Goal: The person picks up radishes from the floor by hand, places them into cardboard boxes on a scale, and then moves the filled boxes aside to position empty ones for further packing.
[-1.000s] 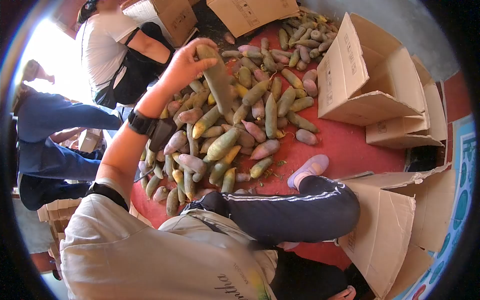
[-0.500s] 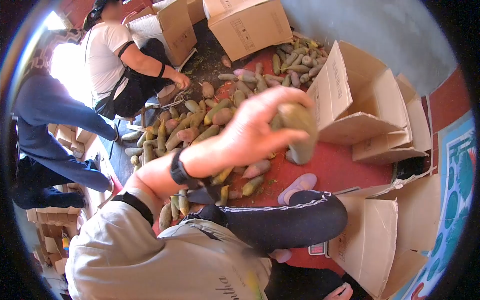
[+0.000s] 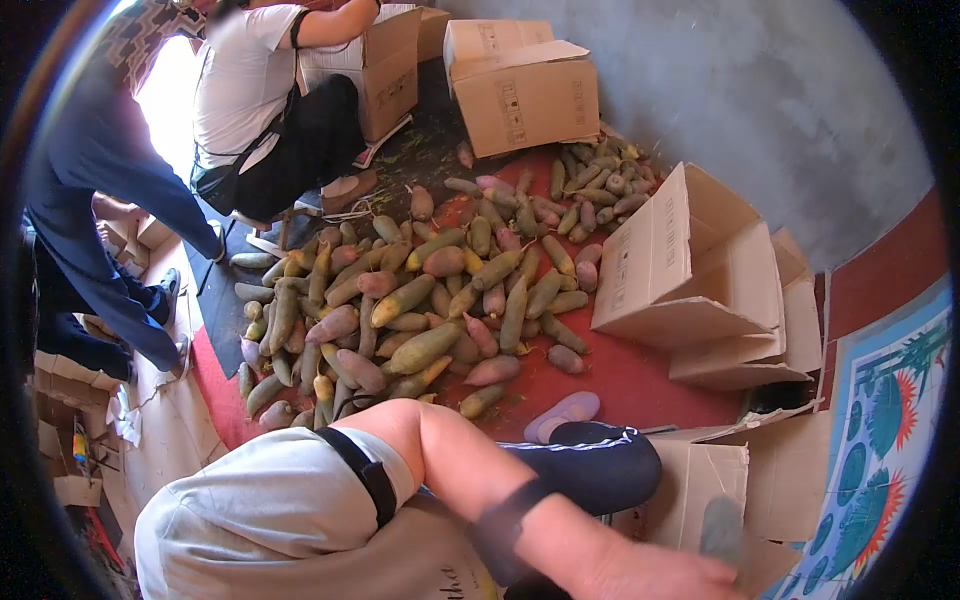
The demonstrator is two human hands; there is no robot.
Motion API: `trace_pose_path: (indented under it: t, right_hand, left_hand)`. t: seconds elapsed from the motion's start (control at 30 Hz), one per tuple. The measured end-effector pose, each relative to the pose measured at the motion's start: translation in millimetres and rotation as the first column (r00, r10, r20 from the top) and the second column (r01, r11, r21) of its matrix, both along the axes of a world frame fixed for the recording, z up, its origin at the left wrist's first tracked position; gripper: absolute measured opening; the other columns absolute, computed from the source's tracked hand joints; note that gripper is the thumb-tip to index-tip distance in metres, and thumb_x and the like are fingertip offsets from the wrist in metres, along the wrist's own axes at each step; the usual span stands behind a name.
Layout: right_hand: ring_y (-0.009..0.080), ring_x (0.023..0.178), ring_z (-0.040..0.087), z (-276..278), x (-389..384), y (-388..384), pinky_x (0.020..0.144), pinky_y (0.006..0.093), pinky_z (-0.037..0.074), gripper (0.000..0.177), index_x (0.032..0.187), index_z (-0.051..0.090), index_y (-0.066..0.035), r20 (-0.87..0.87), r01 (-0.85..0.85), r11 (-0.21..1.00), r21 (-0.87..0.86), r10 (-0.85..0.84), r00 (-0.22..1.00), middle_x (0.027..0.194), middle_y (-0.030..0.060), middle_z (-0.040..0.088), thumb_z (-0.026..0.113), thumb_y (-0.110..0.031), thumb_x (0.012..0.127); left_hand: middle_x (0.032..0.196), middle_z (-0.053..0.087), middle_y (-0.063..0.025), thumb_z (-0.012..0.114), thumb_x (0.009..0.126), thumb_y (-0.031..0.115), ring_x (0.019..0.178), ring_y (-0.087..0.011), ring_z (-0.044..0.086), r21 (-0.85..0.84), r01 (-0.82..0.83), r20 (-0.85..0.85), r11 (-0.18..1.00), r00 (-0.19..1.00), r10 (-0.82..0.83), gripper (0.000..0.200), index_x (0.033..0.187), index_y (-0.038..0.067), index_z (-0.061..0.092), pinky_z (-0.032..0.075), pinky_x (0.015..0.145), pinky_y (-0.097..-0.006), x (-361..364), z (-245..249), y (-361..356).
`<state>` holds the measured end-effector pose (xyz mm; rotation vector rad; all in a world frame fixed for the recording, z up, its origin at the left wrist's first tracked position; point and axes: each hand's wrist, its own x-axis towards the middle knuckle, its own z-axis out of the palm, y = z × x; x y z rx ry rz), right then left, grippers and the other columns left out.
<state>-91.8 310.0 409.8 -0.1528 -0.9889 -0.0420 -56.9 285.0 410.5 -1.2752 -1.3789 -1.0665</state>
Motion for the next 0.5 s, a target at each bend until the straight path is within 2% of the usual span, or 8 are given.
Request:
trace_pose_path:
  t: [0.03,0.1,0.17,0.3,0.33,0.4,0.43,0.5]
  right_hand:
    - [0.0289,0.087,0.054,-5,13,24,0.080,0.0383,0.046,0.025,0.096,0.057,0.003,0.364,-0.171,0.985,0.037,0.147,0.920,0.095,0.0147,0.058,0.051,-0.020,0.088]
    - [0.0287,0.088,0.054,-14,37,66,0.081,0.0380,0.045,0.025,0.097,0.057,0.003,0.616,-0.292,0.955,-0.060,0.265,0.741,0.096,0.0148,0.058,0.052,-0.019,0.087]
    - [0.0285,0.088,0.054,-22,48,82,0.081,0.0377,0.045,0.024,0.097,0.056,0.003,0.705,-0.313,0.943,-0.113,0.298,0.644,0.097,0.0149,0.057,0.052,-0.018,0.087]
    - [0.0280,0.090,0.054,-31,57,94,0.082,0.0372,0.044,0.024,0.098,0.056,0.004,0.766,-0.338,0.930,-0.145,0.322,0.557,0.098,0.0151,0.057,0.053,-0.016,0.085]
    - [0.0279,0.090,0.054,-32,59,97,0.082,0.0371,0.044,0.024,0.099,0.055,0.004,0.775,-0.343,0.927,-0.150,0.326,0.542,0.099,0.0151,0.057,0.053,-0.016,0.085]
    - [0.0277,0.091,0.054,-34,63,101,0.083,0.0368,0.044,0.024,0.099,0.055,0.004,0.790,-0.347,0.924,-0.159,0.330,0.517,0.099,0.0152,0.057,0.053,-0.015,0.084]
    - [0.0276,0.091,0.054,-36,64,102,0.083,0.0367,0.044,0.024,0.100,0.055,0.004,0.797,-0.348,0.924,-0.160,0.329,0.506,0.100,0.0152,0.057,0.054,-0.014,0.084]
    - [0.0274,0.092,0.053,-38,67,105,0.083,0.0364,0.043,0.024,0.100,0.054,0.004,0.807,-0.355,0.920,-0.165,0.333,0.488,0.101,0.0153,0.057,0.054,-0.013,0.083]
  left_hand:
    - [0.086,0.047,-0.0088,0.052,0.064,0.024,0.082,-0.0250,0.048,-0.026,0.049,-0.017,0.998,0.999,-0.049,0.026,0.083,0.007,0.048,0.039,0.068,-0.0412,8,-2,7]
    - [0.091,0.047,-0.0092,0.051,0.066,0.025,0.085,-0.0249,0.048,-0.082,0.123,-0.036,0.989,0.991,-0.126,0.031,0.091,0.006,0.045,0.039,0.072,-0.0427,21,-6,18]
    - [0.096,0.047,-0.0096,0.049,0.068,0.026,0.088,-0.0247,0.048,-0.148,0.196,-0.040,0.969,0.978,-0.204,0.037,0.099,0.005,0.043,0.039,0.076,-0.0443,30,-8,26]
    - [0.107,0.047,-0.0104,0.047,0.072,0.027,0.093,-0.0244,0.048,-0.271,0.297,0.018,0.915,0.953,-0.304,0.049,0.114,0.004,0.038,0.039,0.085,-0.0474,38,-9,26]
    - [0.107,0.047,-0.0104,0.047,0.072,0.027,0.093,-0.0244,0.048,-0.272,0.303,0.016,0.913,0.950,-0.311,0.049,0.114,0.004,0.038,0.039,0.085,-0.0474,39,-9,27]
    - [0.093,0.052,-0.0090,0.043,0.074,0.026,0.088,-0.0249,0.050,-0.120,0.316,-0.059,0.941,0.944,-0.325,0.039,0.105,0.003,0.049,0.040,0.079,-0.0380,38,-8,24]
    - [0.093,0.052,-0.0090,0.043,0.074,0.026,0.088,-0.0249,0.050,-0.121,0.319,-0.061,0.940,0.943,-0.328,0.039,0.105,0.003,0.049,0.040,0.079,-0.0380,42,-14,36]
    - [0.086,0.050,-0.0083,0.043,0.074,0.022,0.085,-0.0247,0.050,-0.032,0.005,-0.127,0.999,0.992,-0.009,0.027,0.092,0.003,0.051,0.040,0.077,-0.0350,53,-14,54]
